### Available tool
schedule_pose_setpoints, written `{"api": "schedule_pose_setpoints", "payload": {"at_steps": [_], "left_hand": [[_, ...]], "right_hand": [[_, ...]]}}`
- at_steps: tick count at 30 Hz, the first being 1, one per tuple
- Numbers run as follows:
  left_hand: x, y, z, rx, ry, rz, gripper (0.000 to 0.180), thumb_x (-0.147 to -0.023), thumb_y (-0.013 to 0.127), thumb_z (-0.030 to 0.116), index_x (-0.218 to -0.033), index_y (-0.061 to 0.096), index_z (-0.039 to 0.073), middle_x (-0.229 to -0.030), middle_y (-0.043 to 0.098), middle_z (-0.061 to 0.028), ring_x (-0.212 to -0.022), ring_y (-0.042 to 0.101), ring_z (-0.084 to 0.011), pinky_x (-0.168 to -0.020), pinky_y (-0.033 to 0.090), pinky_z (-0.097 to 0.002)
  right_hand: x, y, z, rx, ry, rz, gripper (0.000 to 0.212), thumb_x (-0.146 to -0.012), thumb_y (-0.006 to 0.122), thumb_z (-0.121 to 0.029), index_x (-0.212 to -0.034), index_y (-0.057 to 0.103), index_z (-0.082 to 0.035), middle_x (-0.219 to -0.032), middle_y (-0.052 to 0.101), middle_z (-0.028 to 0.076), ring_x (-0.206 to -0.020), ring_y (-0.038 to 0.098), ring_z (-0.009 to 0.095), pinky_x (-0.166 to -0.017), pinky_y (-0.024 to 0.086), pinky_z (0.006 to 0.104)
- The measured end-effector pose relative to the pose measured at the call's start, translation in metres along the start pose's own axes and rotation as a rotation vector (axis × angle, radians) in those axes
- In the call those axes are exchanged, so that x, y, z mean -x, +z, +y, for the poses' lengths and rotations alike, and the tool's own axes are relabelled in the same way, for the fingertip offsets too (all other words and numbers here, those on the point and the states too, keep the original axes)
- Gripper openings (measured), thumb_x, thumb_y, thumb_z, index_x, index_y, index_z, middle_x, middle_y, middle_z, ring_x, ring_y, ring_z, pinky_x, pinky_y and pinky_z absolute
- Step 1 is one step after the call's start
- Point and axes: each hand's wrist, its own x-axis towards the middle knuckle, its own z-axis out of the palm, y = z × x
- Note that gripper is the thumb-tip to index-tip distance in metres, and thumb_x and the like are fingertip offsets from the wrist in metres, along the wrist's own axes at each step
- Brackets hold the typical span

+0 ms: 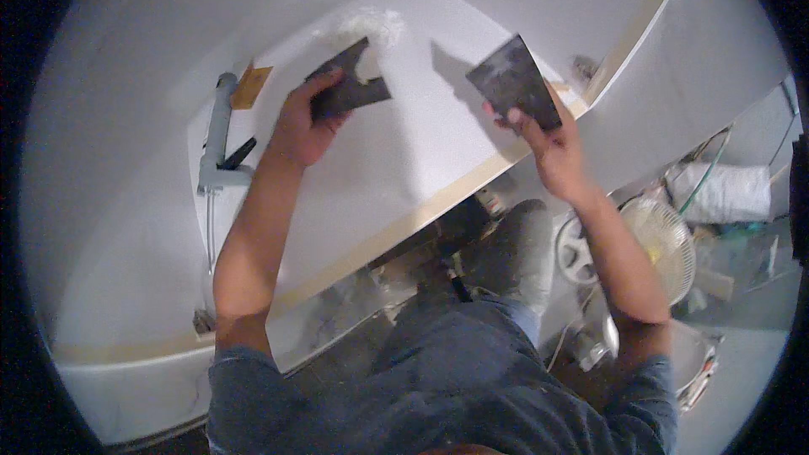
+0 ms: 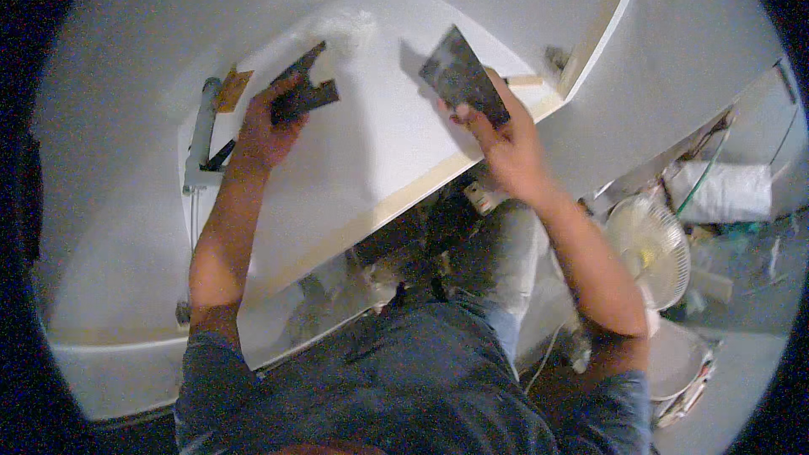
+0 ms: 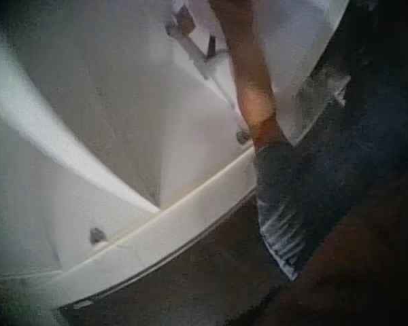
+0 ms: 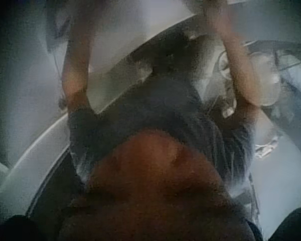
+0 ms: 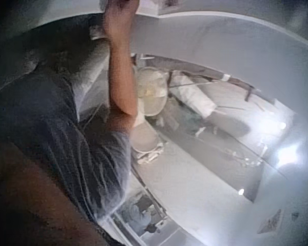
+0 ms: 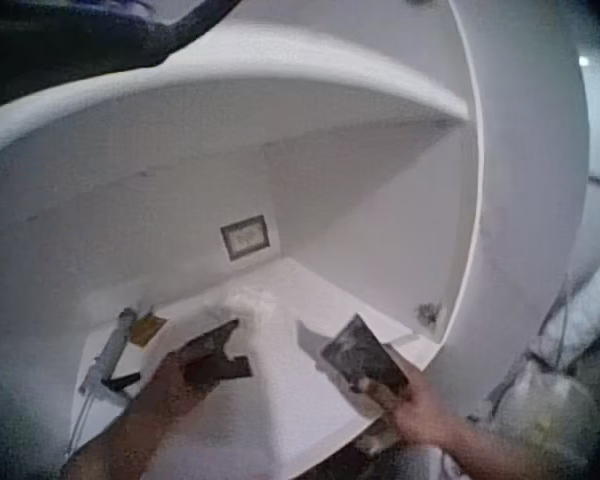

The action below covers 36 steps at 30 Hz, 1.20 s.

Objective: The person uses two putty knives to apply and smooth a white joint compound into a corner of a white wall. They repeatedly scrape excess material from one knife onto the other and spread the compound along the corner seam. The person briefly pauses to wipe the tools on a white cloth before resuming application.

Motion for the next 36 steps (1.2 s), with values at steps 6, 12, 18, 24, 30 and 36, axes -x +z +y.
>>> {"api": "schedule_pose_setpoints", "payload": {"at_steps": [6, 12, 18, 24, 30, 36], "left_hand": [[-0.075, -0.04, 0.006, -0.18, 0.081, 0.17, 0.02, -0.092, 0.072, 0.016, -0.108, 0.069, 0.004, -0.101, 0.072, -0.0056, -0.088, 0.068, -0.0182, -0.072, 0.057, -0.0302], [-0.174, -0.076, 0.005, -0.221, 0.125, 0.028, 0.02, -0.091, 0.074, 0.022, -0.105, 0.071, 0.007, -0.101, 0.072, -0.0024, -0.092, 0.067, -0.0152, -0.077, 0.055, -0.0268], [-0.241, -0.091, 0.042, -0.482, -0.045, -0.103, 0.043, -0.096, 0.068, 0.028, -0.13, 0.063, 0.003, -0.114, 0.072, -0.0096, -0.098, 0.07, -0.0238, -0.091, 0.057, -0.0364], [-0.274, -0.134, 0.055, -0.594, 0.072, -0.315, 0.05, -0.096, 0.066, 0.029, -0.137, 0.06, 0.0, -0.122, 0.07, -0.0124, -0.103, 0.07, -0.0267, -0.094, 0.057, -0.0394], [-0.285, -0.162, 0.041, -0.568, 0.15, -0.384, 0.047, -0.095, 0.066, 0.024, -0.134, 0.062, -0.003, -0.124, 0.069, -0.0101, -0.106, 0.068, -0.0221, -0.095, 0.056, -0.0373], [-0.275, -0.135, 0.033, -0.174, -0.087, -0.488, 0.041, -0.09, 0.074, 0.021, -0.127, 0.067, 0.004, -0.118, 0.071, -0.0062, -0.109, 0.068, -0.0194, -0.102, 0.053, -0.0351]], "right_hand": [[-0.042, -0.013, 0.042, 0.368, -0.298, -0.135, 0.044, -0.096, 0.055, -0.001, -0.14, 0.06, -0.004, -0.136, 0.064, 0.017, -0.125, 0.063, 0.034, -0.109, 0.046, 0.0407], [-0.084, -0.01, 0.055, 0.587, -0.388, -0.302, 0.05, -0.088, 0.051, -0.008, -0.137, 0.065, -0.003, -0.142, 0.06, 0.02, -0.132, 0.058, 0.036, -0.112, 0.044, 0.0419], [-0.124, -0.005, 0.047, 0.816, -0.356, -0.398, 0.059, -0.079, 0.053, 0.0, -0.136, 0.067, -0.007, -0.145, 0.058, 0.018, -0.133, 0.057, 0.037, -0.114, 0.045, 0.0433], [-0.185, 0.017, 0.046, 0.932, -0.411, -0.476, 0.067, -0.074, 0.052, 0.011, -0.136, 0.067, -0.007, -0.146, 0.057, 0.017, -0.136, 0.055, 0.036, -0.116, 0.043, 0.0431], [-0.26, 0.049, 0.066, 0.908, -0.484, -0.468, 0.074, -0.073, 0.044, 0.023, -0.138, 0.064, -0.007, -0.144, 0.058, 0.017, -0.136, 0.054, 0.037, -0.119, 0.041, 0.043], [-0.282, 0.076, 0.083, 0.909, -0.599, -0.473, 0.071, -0.072, 0.058, 0.016, -0.135, 0.065, -0.015, -0.142, 0.061, 0.012, -0.131, 0.057, 0.037, -0.116, 0.044, 0.0444]]}}
